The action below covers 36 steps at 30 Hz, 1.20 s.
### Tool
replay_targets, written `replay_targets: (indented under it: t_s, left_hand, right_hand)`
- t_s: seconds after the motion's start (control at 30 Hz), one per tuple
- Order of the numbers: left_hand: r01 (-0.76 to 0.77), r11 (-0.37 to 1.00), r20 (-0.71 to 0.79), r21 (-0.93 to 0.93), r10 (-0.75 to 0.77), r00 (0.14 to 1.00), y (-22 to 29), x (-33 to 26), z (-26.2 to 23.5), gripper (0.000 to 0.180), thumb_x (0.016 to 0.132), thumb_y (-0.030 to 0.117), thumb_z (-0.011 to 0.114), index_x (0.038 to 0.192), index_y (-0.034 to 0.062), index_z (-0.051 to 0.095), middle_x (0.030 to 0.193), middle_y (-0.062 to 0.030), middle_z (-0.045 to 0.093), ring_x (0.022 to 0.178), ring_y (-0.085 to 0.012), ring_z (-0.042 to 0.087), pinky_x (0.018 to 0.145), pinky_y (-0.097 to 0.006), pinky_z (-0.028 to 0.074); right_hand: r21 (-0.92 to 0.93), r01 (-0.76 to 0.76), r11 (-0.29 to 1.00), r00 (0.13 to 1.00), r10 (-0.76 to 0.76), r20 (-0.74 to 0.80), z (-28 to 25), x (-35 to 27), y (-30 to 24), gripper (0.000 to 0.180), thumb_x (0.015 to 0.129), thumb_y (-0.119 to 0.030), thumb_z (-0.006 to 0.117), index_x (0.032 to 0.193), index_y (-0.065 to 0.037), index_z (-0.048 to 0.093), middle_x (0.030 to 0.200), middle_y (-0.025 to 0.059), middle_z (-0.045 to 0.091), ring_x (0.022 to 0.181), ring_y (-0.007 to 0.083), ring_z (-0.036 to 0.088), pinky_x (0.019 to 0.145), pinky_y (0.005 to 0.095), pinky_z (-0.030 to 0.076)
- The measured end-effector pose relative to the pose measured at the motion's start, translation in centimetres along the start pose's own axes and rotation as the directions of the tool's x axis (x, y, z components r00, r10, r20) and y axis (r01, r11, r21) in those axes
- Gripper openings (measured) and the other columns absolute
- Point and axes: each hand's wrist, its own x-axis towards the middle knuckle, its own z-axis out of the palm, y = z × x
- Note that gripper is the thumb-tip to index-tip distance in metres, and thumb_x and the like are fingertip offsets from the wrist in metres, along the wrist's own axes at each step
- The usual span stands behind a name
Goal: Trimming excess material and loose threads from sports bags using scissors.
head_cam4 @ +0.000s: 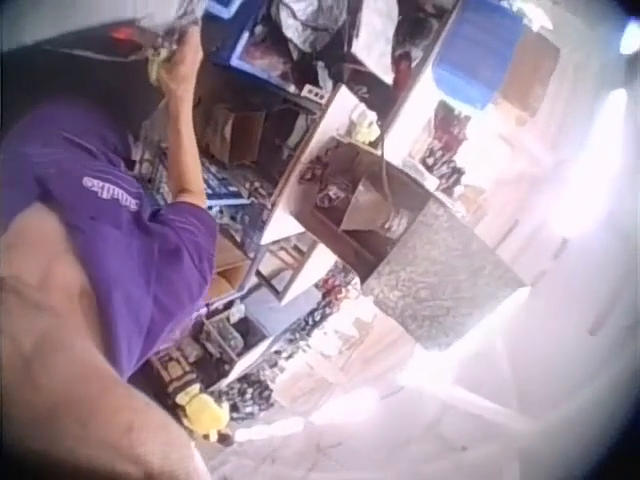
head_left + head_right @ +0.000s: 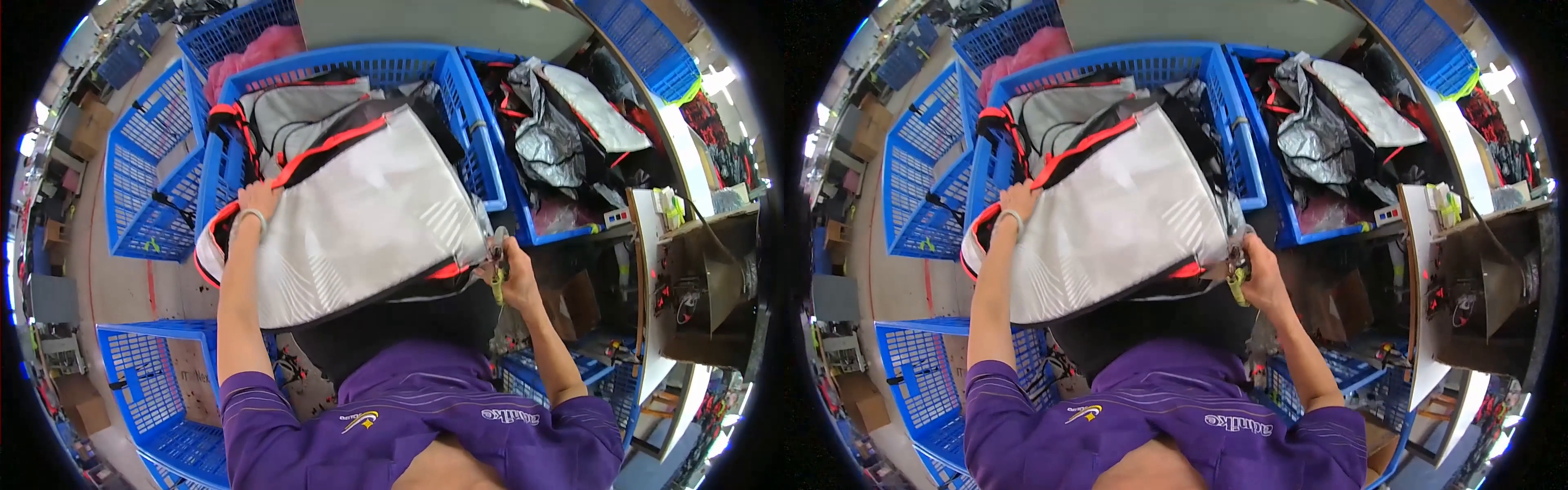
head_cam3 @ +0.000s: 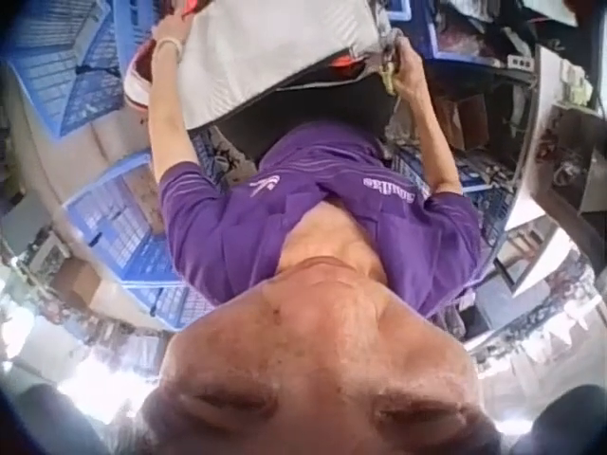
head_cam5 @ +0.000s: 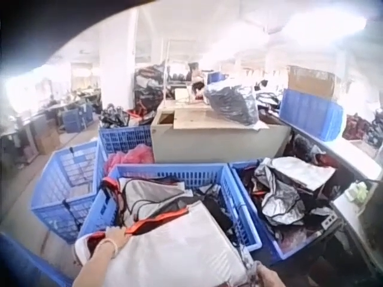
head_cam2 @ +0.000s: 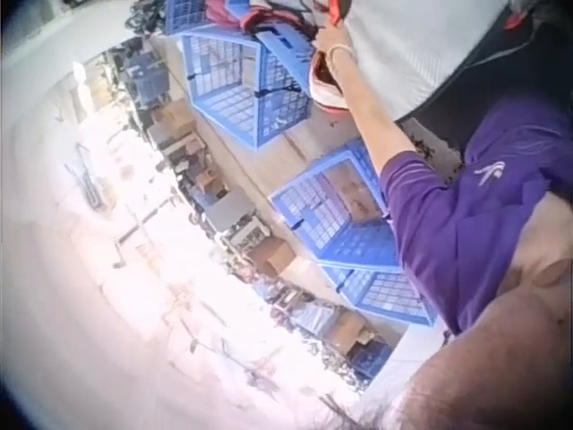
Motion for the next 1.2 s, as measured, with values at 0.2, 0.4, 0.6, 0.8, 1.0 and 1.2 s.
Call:
replay_targets:
  t_s: [0.2,0.4,0.6,0.8,1.0,1.2]
  left_hand:
    - [-0.498,0.865,-0.489,0.063,0.462,0.74,5.9,-7.7,-2.5,0.027,0.087,0.029,0.053,0.102,0.0092,0.064,0.116,-0.0126,0.057,0.11,-0.0305,0.051,0.093,-0.05,0.037]
    - [-0.631,0.41,-0.567,-0.658,0.282,0.774,11.9,-23.6,-12.2,0.016,0.08,0.011,0.067,0.093,0.0032,0.065,0.078,-0.0124,0.06,0.072,-0.0285,0.059,0.064,-0.034,0.048]
    - [-0.394,0.542,-0.532,-0.742,-0.118,0.839,9.7,-26.2,-11.6,0.023,0.079,0.016,0.071,0.098,0.0027,0.066,0.086,-0.0137,0.064,0.079,-0.0303,0.062,0.07,-0.037,0.05]
    - [-0.386,0.536,-0.606,-0.751,-0.325,0.726,8.9,-26.9,-14.1,0.028,0.086,0.013,0.063,0.11,0.0012,0.061,0.1,-0.0159,0.065,0.095,-0.0328,0.06,0.081,-0.039,0.049]
    - [-0.377,0.679,-0.756,-0.63,-0.425,0.498,6.9,-25.6,-16.7,0.032,0.088,0.025,0.062,0.11,0.0017,0.061,0.102,-0.0178,0.063,0.101,-0.0339,0.058,0.087,-0.039,0.044]
    - [-0.655,0.595,-0.884,-0.465,-0.27,0.382,7.0,-27.2,-23.1,0.021,0.081,0.014,0.069,0.097,0.0003,0.066,0.088,-0.0174,0.064,0.083,-0.0293,0.063,0.074,-0.036,0.048]
  right_hand:
    - [0.243,0.132,0.961,0.989,-0.112,-0.093,0.3,3.7,0.9,0.037,0.069,-0.006,0.076,0.096,-0.005,0.051,0.079,0.0007,0.05,0.073,0.0121,0.048,0.069,0.0266,0.042]
    - [0.654,0.069,0.754,0.997,-0.075,-0.019,1.7,7.6,-3.8,0.037,0.067,0.004,0.075,0.095,-0.004,0.051,0.094,0.0001,0.047,0.082,0.0103,0.048,0.074,0.0235,0.04]
    - [0.536,0.313,0.784,0.948,-0.293,-0.126,2.7,10.7,-9.9,0.049,0.057,0.007,0.076,0.098,-0.005,0.052,0.089,-0.002,0.048,0.081,0.0087,0.047,0.075,0.0227,0.038]
    - [0.67,0.394,0.629,0.902,-0.404,-0.151,2.6,13.2,-19.8,0.037,0.059,0.006,0.075,0.085,-0.009,0.052,0.079,-0.0052,0.045,0.071,0.0059,0.044,0.064,0.0203,0.034]
    - [0.678,0.531,0.509,0.803,-0.558,-0.21,0.1,13.6,-27.3,0.037,0.055,0.011,0.069,0.084,-0.004,0.053,0.079,-0.0016,0.048,0.069,0.0081,0.049,0.062,0.0207,0.04]
    - [0.613,0.715,0.335,0.658,-0.619,-0.429,-5.3,14.1,-31.6,0.047,0.055,0.012,0.071,0.097,-0.001,0.055,0.087,0.0047,0.056,0.081,0.0142,0.055,0.076,0.0245,0.044]
